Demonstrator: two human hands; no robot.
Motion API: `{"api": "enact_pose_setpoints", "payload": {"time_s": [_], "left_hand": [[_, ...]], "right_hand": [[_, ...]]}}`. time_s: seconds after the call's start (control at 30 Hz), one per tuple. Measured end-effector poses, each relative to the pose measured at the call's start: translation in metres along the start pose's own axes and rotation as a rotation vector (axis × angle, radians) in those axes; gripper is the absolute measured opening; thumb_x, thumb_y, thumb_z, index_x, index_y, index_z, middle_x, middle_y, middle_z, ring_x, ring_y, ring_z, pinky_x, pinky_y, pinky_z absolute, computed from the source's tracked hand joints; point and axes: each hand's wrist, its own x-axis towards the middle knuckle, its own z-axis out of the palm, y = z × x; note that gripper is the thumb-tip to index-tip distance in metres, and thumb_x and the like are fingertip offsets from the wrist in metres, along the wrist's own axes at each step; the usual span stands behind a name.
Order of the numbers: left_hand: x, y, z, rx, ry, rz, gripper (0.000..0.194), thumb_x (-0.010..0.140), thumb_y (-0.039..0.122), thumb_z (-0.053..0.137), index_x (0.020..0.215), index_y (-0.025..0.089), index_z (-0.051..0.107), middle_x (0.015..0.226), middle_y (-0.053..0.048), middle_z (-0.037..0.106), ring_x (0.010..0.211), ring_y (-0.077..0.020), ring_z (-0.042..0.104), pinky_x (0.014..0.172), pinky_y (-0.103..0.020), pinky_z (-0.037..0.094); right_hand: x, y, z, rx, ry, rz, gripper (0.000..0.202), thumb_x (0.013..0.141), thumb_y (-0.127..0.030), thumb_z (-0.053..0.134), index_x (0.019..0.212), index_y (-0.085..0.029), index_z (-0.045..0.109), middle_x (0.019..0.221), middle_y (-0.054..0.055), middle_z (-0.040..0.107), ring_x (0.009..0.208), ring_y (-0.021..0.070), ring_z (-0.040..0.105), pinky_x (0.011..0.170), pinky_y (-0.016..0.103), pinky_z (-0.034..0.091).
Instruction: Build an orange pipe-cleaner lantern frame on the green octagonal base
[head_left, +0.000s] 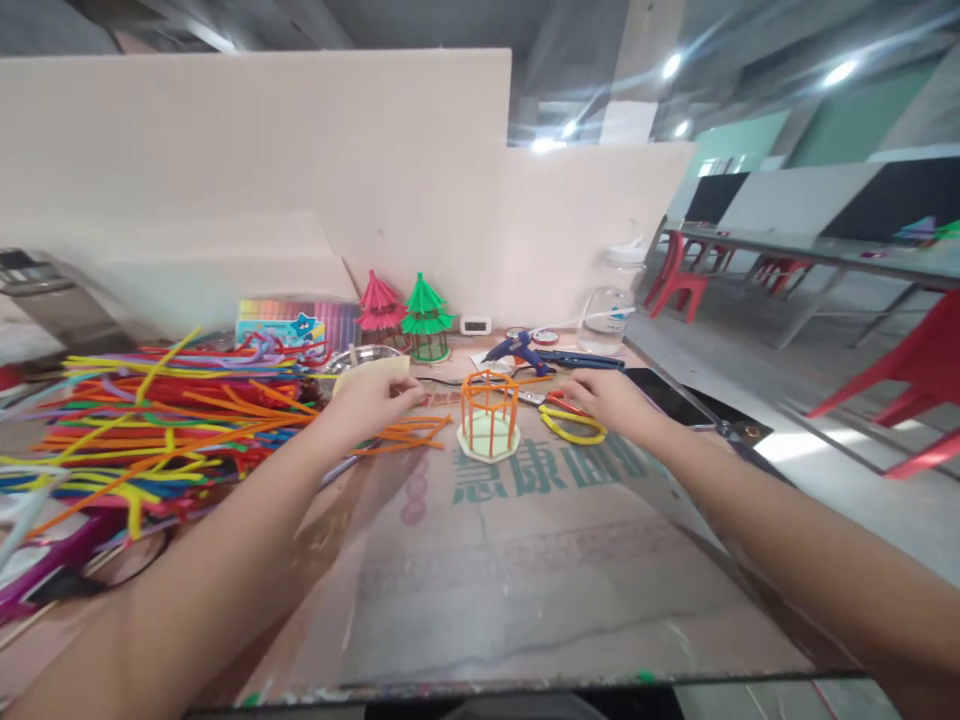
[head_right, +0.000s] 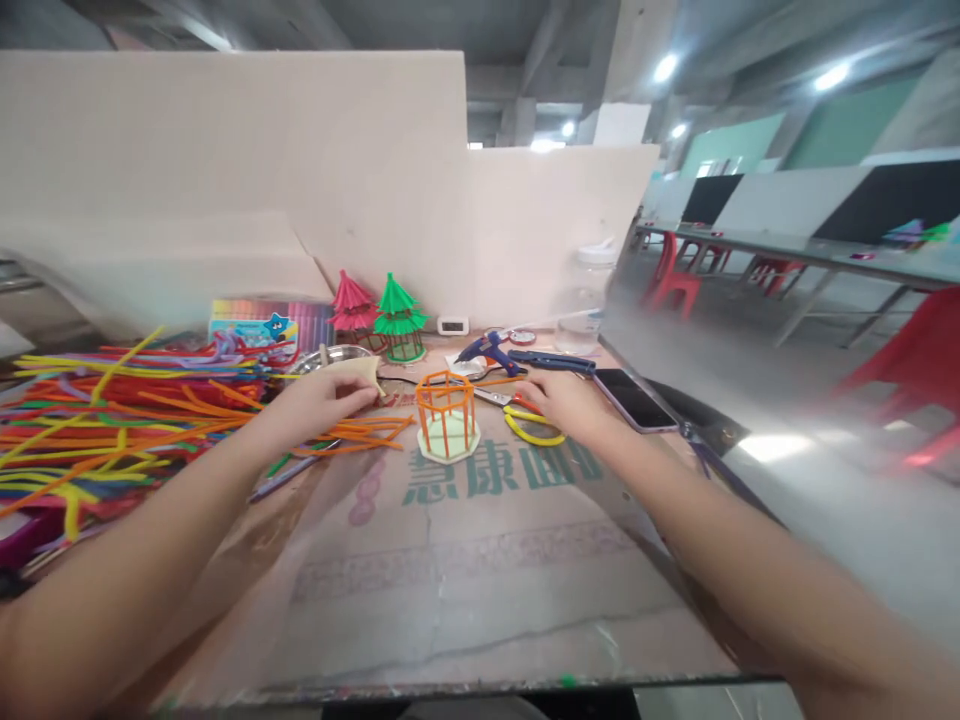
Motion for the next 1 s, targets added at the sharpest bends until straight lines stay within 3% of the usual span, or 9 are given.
{"api": "enact_pose_setpoints", "payload": {"time_s": [0.2, 0.37, 0.53, 0.63, 0.77, 0.9, 1.0], "left_hand": [[0.029, 0.024, -0.007, 0.201, 0.014, 0.006, 0.042, 0.088, 0.054, 0.049, 0.073, 0.02, 0.069, 0.066, -0.002, 0.067, 0.061, -0.018, 0.058, 0.055, -0.026, 0.036], [0.044, 0.043, -0.004, 0.079, -0.003, 0.015, 0.037, 0.087, 0.05, 0.052, 0.08, 0.018, 0.07, 0.069, -0.002, 0.068, 0.066, -0.019, 0.061, 0.058, -0.026, 0.038], [0.049, 0.056, -0.001, 0.004, -0.052, 0.063, 0.034, 0.087, 0.047, 0.054, 0.086, 0.018, 0.072, 0.079, -0.003, 0.073, 0.074, -0.0204, 0.065, 0.065, -0.028, 0.043], [0.049, 0.053, -0.003, -0.005, -0.051, 0.067, 0.034, 0.088, 0.048, 0.054, 0.088, 0.018, 0.072, 0.081, -0.003, 0.073, 0.076, -0.0212, 0.067, 0.064, -0.027, 0.045], [0.047, 0.045, -0.006, 0.002, -0.042, 0.054, 0.035, 0.089, 0.049, 0.054, 0.09, 0.02, 0.073, 0.081, -0.003, 0.074, 0.079, -0.0225, 0.068, 0.062, -0.027, 0.047], [0.042, 0.053, -0.005, -0.06, 0.06, 0.101, 0.038, 0.09, 0.049, 0.056, 0.107, 0.02, 0.073, 0.095, -0.004, 0.076, 0.083, -0.0214, 0.068, 0.068, -0.027, 0.05], [0.037, 0.068, -0.001, -0.078, 0.137, 0.19, 0.044, 0.09, 0.044, 0.06, 0.126, 0.02, 0.065, 0.104, -0.004, 0.075, 0.083, -0.0194, 0.067, 0.074, -0.028, 0.052]], "right_hand": [[0.057, -0.009, 0.032, -0.055, -0.056, -0.014, 0.031, 0.09, -0.016, 0.052, 0.113, -0.019, 0.073, 0.113, 0.01, 0.074, 0.101, 0.0216, 0.065, 0.086, 0.026, 0.044], [0.085, -0.011, 0.058, -0.14, -0.136, -0.014, 0.026, 0.09, -0.02, 0.057, 0.105, -0.021, 0.077, 0.107, 0.01, 0.072, 0.097, 0.0216, 0.065, 0.083, 0.026, 0.044], [0.091, -0.015, 0.069, -0.237, -0.143, -0.038, 0.021, 0.092, -0.02, 0.055, 0.098, -0.016, 0.075, 0.109, 0.013, 0.068, 0.099, 0.0228, 0.062, 0.083, 0.027, 0.044], [0.084, -0.02, 0.056, -0.298, -0.092, -0.041, 0.026, 0.094, -0.012, 0.046, 0.108, -0.01, 0.068, 0.112, 0.018, 0.068, 0.104, 0.0253, 0.061, 0.088, 0.03, 0.042], [0.065, -0.023, 0.013, -0.374, 0.024, 0.052, 0.03, 0.094, -0.006, 0.038, 0.113, -0.007, 0.062, 0.106, 0.024, 0.068, 0.094, 0.0281, 0.063, 0.078, 0.034, 0.042], [0.046, -0.033, -0.035, -0.349, 0.137, 0.115, 0.018, 0.097, -0.022, 0.043, 0.104, -0.019, 0.06, 0.088, 0.013, 0.071, 0.076, 0.0252, 0.063, 0.063, 0.031, 0.037], [0.033, -0.052, -0.052, -0.144, 0.23, -0.01, 0.01, 0.094, -0.028, 0.05, 0.097, -0.023, 0.058, 0.081, 0.006, 0.07, 0.07, 0.0229, 0.061, 0.06, 0.03, 0.035]]}}
